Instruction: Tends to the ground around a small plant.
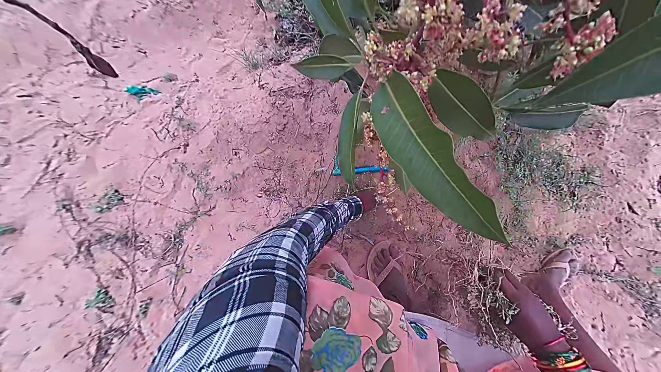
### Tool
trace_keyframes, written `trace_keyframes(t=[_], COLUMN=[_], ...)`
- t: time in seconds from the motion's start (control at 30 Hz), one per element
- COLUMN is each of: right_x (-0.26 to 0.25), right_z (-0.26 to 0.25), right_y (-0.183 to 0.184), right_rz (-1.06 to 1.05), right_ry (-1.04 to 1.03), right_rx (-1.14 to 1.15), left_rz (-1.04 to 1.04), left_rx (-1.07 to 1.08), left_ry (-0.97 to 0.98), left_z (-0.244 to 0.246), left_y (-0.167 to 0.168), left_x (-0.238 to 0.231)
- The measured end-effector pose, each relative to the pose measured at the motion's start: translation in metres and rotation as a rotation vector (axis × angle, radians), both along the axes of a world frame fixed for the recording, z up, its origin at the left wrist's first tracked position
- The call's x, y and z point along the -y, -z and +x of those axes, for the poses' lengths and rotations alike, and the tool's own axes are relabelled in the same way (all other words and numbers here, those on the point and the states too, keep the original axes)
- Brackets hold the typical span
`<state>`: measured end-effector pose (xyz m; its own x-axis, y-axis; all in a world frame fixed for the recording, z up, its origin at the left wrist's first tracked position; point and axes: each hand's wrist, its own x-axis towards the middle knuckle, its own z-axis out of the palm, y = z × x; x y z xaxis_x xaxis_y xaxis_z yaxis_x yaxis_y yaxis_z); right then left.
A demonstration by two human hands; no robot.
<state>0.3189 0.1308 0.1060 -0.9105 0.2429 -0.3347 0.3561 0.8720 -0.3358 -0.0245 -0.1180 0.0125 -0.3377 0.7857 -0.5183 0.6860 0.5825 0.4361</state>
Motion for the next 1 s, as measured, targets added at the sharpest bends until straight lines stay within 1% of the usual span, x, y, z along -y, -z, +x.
trace_keyframes(t=[0.03,0.07,0.1,0.17,0.2,0.23,0.27,0.3,0.33,0.37,0.4,0.43,0.53,0.6,0.63,0.67,0.73,0.77,0.8,0.83,0.9,0.93,0.97,1.0], right_x=[-0.001,-0.001,-0.002,-0.004,-0.004,-0.004,-0.004,-0.004,-0.006,-0.006,-0.008,-0.008,-0.004,-0.002,-0.001,0.000,0.000,-0.002,-0.004,-0.005,-0.004,-0.002,0.001,0.004], right_z=[0.000,0.001,0.002,0.003,0.003,0.003,0.003,0.003,0.002,0.003,0.002,0.003,0.001,0.002,0.003,0.005,0.007,0.007,0.007,0.006,0.003,-0.001,-0.005,-0.010], right_y=[-0.001,-0.001,0.000,0.002,0.001,0.000,-0.001,-0.003,-0.003,-0.004,-0.004,-0.004,-0.004,-0.003,-0.002,-0.001,-0.002,-0.001,0.001,0.002,0.000,-0.002,-0.004,-0.005], right_rz=[0.005,0.010,0.019,0.026,0.018,0.018,0.016,0.011,0.015,0.015,0.011,0.009,-0.002,0.001,0.002,-0.001,-0.010,-0.021,-0.028,-0.030,-0.039,-0.049,-0.056,-0.063], right_ry=[-0.007,-0.016,-0.029,-0.044,-0.038,-0.034,-0.025,-0.015,-0.019,-0.023,-0.022,-0.021,-0.011,-0.015,-0.017,-0.011,0.024,0.050,0.069,0.098,0.174,0.214,0.249,0.278], right_rx=[-0.015,-0.043,-0.073,-0.101,-0.098,-0.097,-0.091,-0.089,-0.104,-0.118,-0.118,-0.114,-0.077,-0.047,-0.046,-0.043,-0.038,-0.053,-0.087,-0.117,-0.168,-0.194,-0.225,-0.260], left_rz=[-0.295,-0.388,-0.425,-0.411,-0.365,-0.279,-0.124,-0.076,-0.196,-0.355,-0.398,-0.359,-0.110,0.068,0.113,0.119,0.106,0.113,0.137,0.162,0.167,0.176,0.132,0.033], left_rx=[0.210,0.283,0.292,0.314,0.306,0.248,0.124,0.055,0.084,0.173,0.247,0.306,0.402,0.483,0.501,0.531,0.580,0.585,0.570,0.539,0.415,0.362,0.312,0.256], left_ry=[-0.100,-0.187,-0.224,-0.303,-0.341,-0.356,-0.354,-0.306,-0.252,-0.232,-0.269,-0.341,-0.504,-0.718,-0.800,-0.858,-0.925,-0.906,-0.845,-0.739,-0.419,-0.309,-0.176,-0.009], left_z=[-0.006,-0.007,-0.006,-0.005,-0.003,0.002,0.010,0.015,0.016,0.019,0.025,0.032,0.046,0.043,0.039,0.035,0.031,0.031,0.032,0.036,0.044,0.049,0.055,0.060], left_y=[-0.028,-0.036,-0.039,-0.029,-0.013,0.012,0.046,0.061,0.046,0.017,-0.001,-0.007,0.005,0.028,0.031,0.019,-0.025,-0.043,-0.054,-0.057,-0.056,-0.054,-0.054,-0.055], left_x=[-0.023,-0.034,-0.037,-0.035,-0.030,-0.022,-0.011,-0.007,-0.014,-0.024,-0.029,-0.026,-0.004,0.005,0.004,0.001,-0.012,-0.018,-0.024,-0.029,-0.040,-0.045,-0.051,-0.059])
